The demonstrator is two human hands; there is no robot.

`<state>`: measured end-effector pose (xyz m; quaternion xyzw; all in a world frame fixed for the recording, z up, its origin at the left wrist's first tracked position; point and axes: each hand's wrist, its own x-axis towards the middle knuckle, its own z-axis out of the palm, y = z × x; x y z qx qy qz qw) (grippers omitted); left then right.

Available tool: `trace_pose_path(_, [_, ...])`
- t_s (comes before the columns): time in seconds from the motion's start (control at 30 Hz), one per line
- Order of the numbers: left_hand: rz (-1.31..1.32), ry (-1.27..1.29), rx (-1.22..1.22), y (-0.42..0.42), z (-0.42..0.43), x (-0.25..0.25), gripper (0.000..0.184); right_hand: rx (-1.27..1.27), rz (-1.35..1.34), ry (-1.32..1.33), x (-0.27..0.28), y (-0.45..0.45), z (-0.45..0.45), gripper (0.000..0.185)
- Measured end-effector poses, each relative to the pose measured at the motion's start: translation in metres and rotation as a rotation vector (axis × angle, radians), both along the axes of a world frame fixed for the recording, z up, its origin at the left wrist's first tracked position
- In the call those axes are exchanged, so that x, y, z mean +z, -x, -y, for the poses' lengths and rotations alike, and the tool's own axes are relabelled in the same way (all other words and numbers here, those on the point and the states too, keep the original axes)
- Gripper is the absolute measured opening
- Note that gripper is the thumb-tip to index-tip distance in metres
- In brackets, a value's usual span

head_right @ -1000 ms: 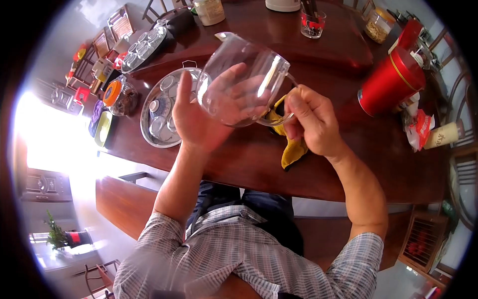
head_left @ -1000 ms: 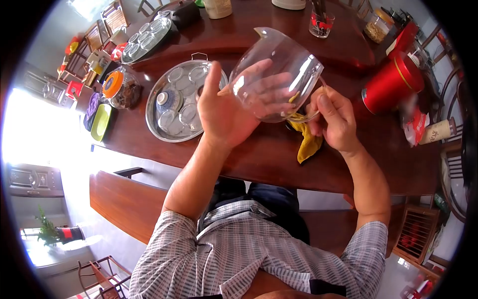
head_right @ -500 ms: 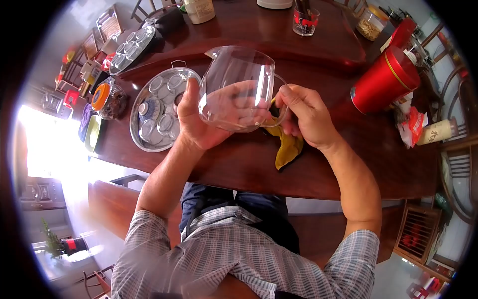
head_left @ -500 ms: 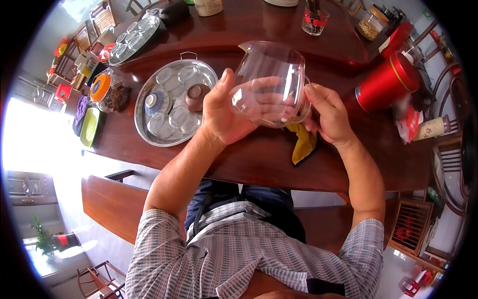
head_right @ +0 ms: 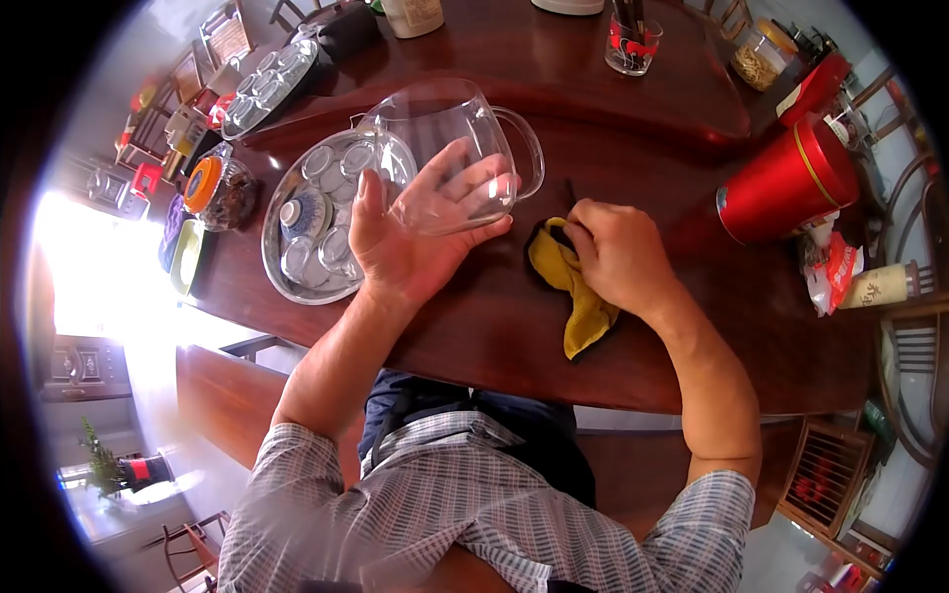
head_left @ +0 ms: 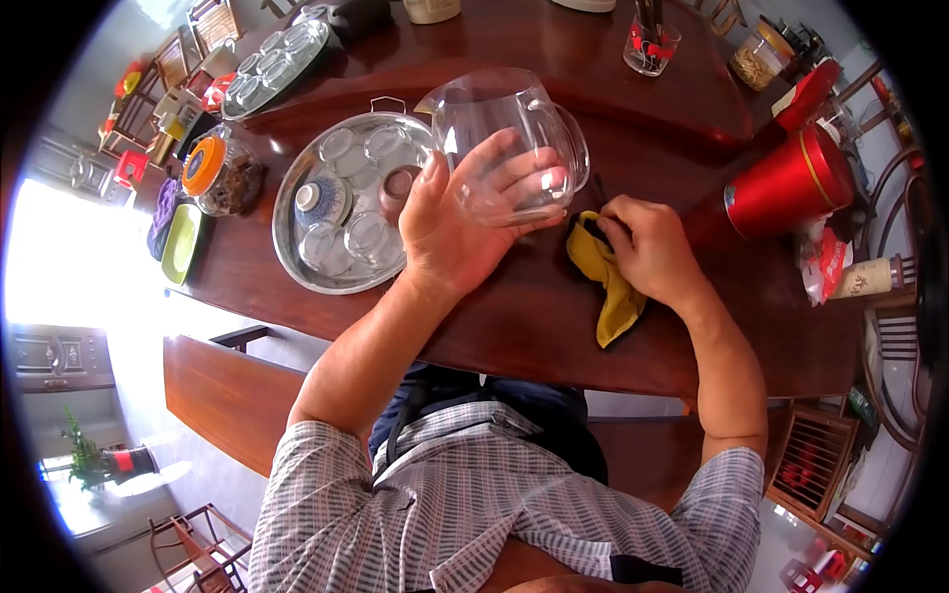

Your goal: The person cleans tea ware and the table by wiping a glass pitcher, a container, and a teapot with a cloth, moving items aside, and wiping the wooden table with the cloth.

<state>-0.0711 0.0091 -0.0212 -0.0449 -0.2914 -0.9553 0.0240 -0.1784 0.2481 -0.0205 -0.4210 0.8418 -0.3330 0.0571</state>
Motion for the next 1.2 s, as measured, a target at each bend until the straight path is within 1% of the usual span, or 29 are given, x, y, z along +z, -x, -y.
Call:
trace_pose_path(0.03, [-0.011,0.025,0.004,0.000,-0.001,-0.001,0.107,-0.014,0.040,0.018,-0.001,0.003,-0.001,0.012])
trace_pose_path(0.13, [-0.026,0.089,0.008,0.001,-0.003,-0.003,0.106,-0.037,-0.082,0.096,0.000,0.007,-0.001,0.009])
trace_pose_path(0.17, [-0.029,0.110,0.013,0.001,-0.003,-0.004,0.106,-0.056,-0.045,0.191,0.001,0.007,0.000,0.008])
trace_pose_path(0.23, [0.001,0.107,0.001,0.000,-0.004,-0.003,0.107,-0.097,0.030,0.379,0.007,0.006,0.001,0.009])
trace_pose_path(0.33, [0.041,0.087,-0.010,-0.001,-0.007,-0.002,0.106,-0.084,0.269,0.699,0.016,0.008,-0.004,0.012])
trace_pose_path(0.4, [0.072,0.084,-0.025,-0.002,-0.009,-0.003,0.106,-0.072,0.293,0.777,0.023,0.010,-0.013,0.011])
trace_pose_path(0.47, [0.100,0.093,-0.038,-0.001,-0.012,-0.005,0.106,-0.048,0.433,0.956,0.029,0.002,-0.014,0.011])
trace_pose_path(0.57, [0.158,0.001,-0.094,0.000,-0.018,-0.008,0.105,0.050,0.628,1.036,0.037,-0.011,-0.016,0.014])
trace_pose_path(0.6, [0.153,-0.042,-0.131,0.001,-0.021,-0.009,0.098,-0.006,0.631,1.048,0.041,-0.020,-0.011,0.018])
trace_pose_path(0.67, [0.145,-0.127,-0.198,0.000,-0.026,-0.010,0.086,0.052,0.623,0.984,0.051,-0.033,-0.009,0.021])
trace_pose_path(0.8, [0.175,-0.159,-0.275,0.000,-0.035,-0.015,0.086,0.115,0.446,0.834,0.042,-0.042,-0.003,0.035])
trace_pose_path(0.83, [0.161,-0.154,-0.296,0.000,-0.037,-0.015,0.083,0.119,0.408,0.806,0.037,-0.043,0.000,0.039])
trace_pose_path(0.87, [0.175,-0.138,-0.276,0.001,-0.038,-0.017,0.082,0.076,0.301,0.742,0.034,-0.046,0.003,0.042])
trace_pose_path(0.93, [0.202,-0.109,-0.230,0.000,-0.037,-0.025,0.081,0.098,-0.102,0.642,0.031,-0.036,0.008,0.045])
trace_pose_path(0.97, [0.186,-0.097,-0.240,0.001,-0.035,-0.028,0.077,0.079,-0.014,0.606,0.029,-0.039,0.005,0.047])
trace_pose_path(1.07, [0.176,-0.043,-0.184,0.000,-0.038,-0.024,0.076,-0.082,0.065,0.591,0.021,-0.050,0.010,0.053])
trace_pose_path(1.17, [0.190,0.107,-0.123,-0.002,-0.040,-0.015,0.091,-0.129,0.177,0.642,0.015,-0.053,0.019,0.060])
trace_pose_path(1.2, [0.203,0.129,-0.110,-0.002,-0.042,-0.014,0.091,-0.136,0.222,0.670,0.013,-0.054,0.022,0.061])
